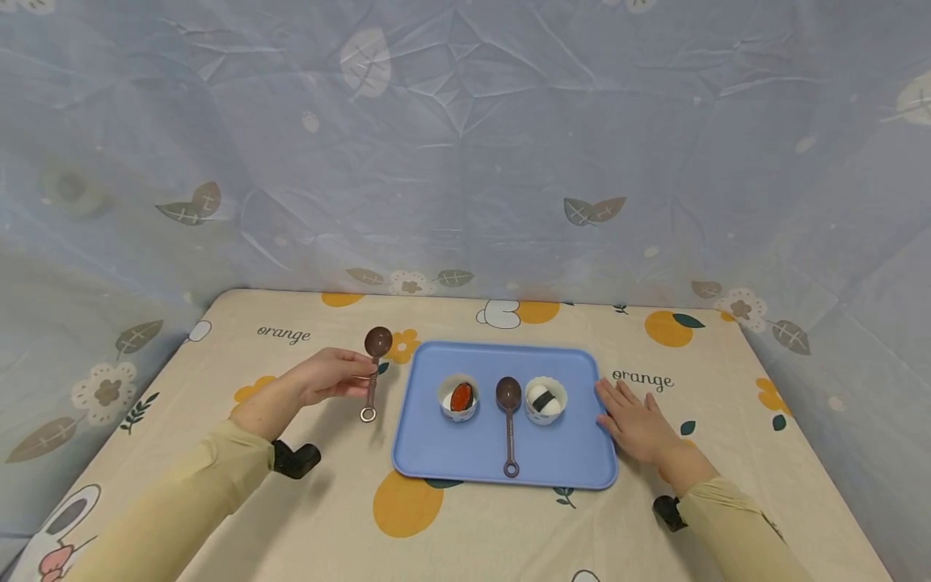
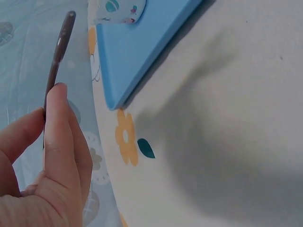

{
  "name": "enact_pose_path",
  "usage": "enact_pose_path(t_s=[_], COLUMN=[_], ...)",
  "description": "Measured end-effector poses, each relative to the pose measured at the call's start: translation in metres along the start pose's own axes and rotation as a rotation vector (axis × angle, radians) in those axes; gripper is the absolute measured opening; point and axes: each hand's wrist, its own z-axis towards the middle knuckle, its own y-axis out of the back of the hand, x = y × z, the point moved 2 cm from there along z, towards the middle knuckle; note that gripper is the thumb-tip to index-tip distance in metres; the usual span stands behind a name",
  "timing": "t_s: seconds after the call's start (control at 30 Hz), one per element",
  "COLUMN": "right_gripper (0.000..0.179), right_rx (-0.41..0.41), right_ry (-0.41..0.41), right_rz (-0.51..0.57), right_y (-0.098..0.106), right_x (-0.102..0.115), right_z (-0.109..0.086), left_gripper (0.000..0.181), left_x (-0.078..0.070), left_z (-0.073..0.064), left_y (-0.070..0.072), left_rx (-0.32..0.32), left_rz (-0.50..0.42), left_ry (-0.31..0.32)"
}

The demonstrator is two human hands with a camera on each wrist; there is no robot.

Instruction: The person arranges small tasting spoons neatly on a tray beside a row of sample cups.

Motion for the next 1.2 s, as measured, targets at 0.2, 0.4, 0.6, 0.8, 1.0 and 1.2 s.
enact_pose_path(t_s=[0.2,0.4,0.6,0.8,1.0,1.2], right_gripper=[0.059,0.060,0.060,0.060,0.060,0.059], right_rx=[-0.002,0.002,0.001,0.008,0.010,0.007], right_ry=[0.005,-0.002,-0.004,-0.004,-0.008,-0.010], right_rz=[-0.004,-0.013,-0.012,-0.005,-0.010,-0.019], right_y=[0.000,-0.001,-0.001,0.000,0.001,0.002], right_x=[0.000,0.000,0.001,0.001,0.002,0.003], right_z=[0.000,0.000,0.000,0.000,0.000,-0.001], left_gripper=[0.038,0.036,0.035,0.036,0.035,0.026], left_x=[-0.003,-0.007,-0.011,-0.017,-0.022,-0.028], left_z=[0.000,0.000,0.001,0.003,0.005,0.007], left_y=[-0.007,-0.015,-0.021,-0.029,-0.042,-0.060], left_rx=[0.019,0.030,0.020,0.035,0.051,0.065], left_rz=[-0.024,-0.064,-0.054,-0.076,-0.088,-0.116], left_ry=[-0.013,-0.016,-0.017,-0.025,-0.035,-0.048])
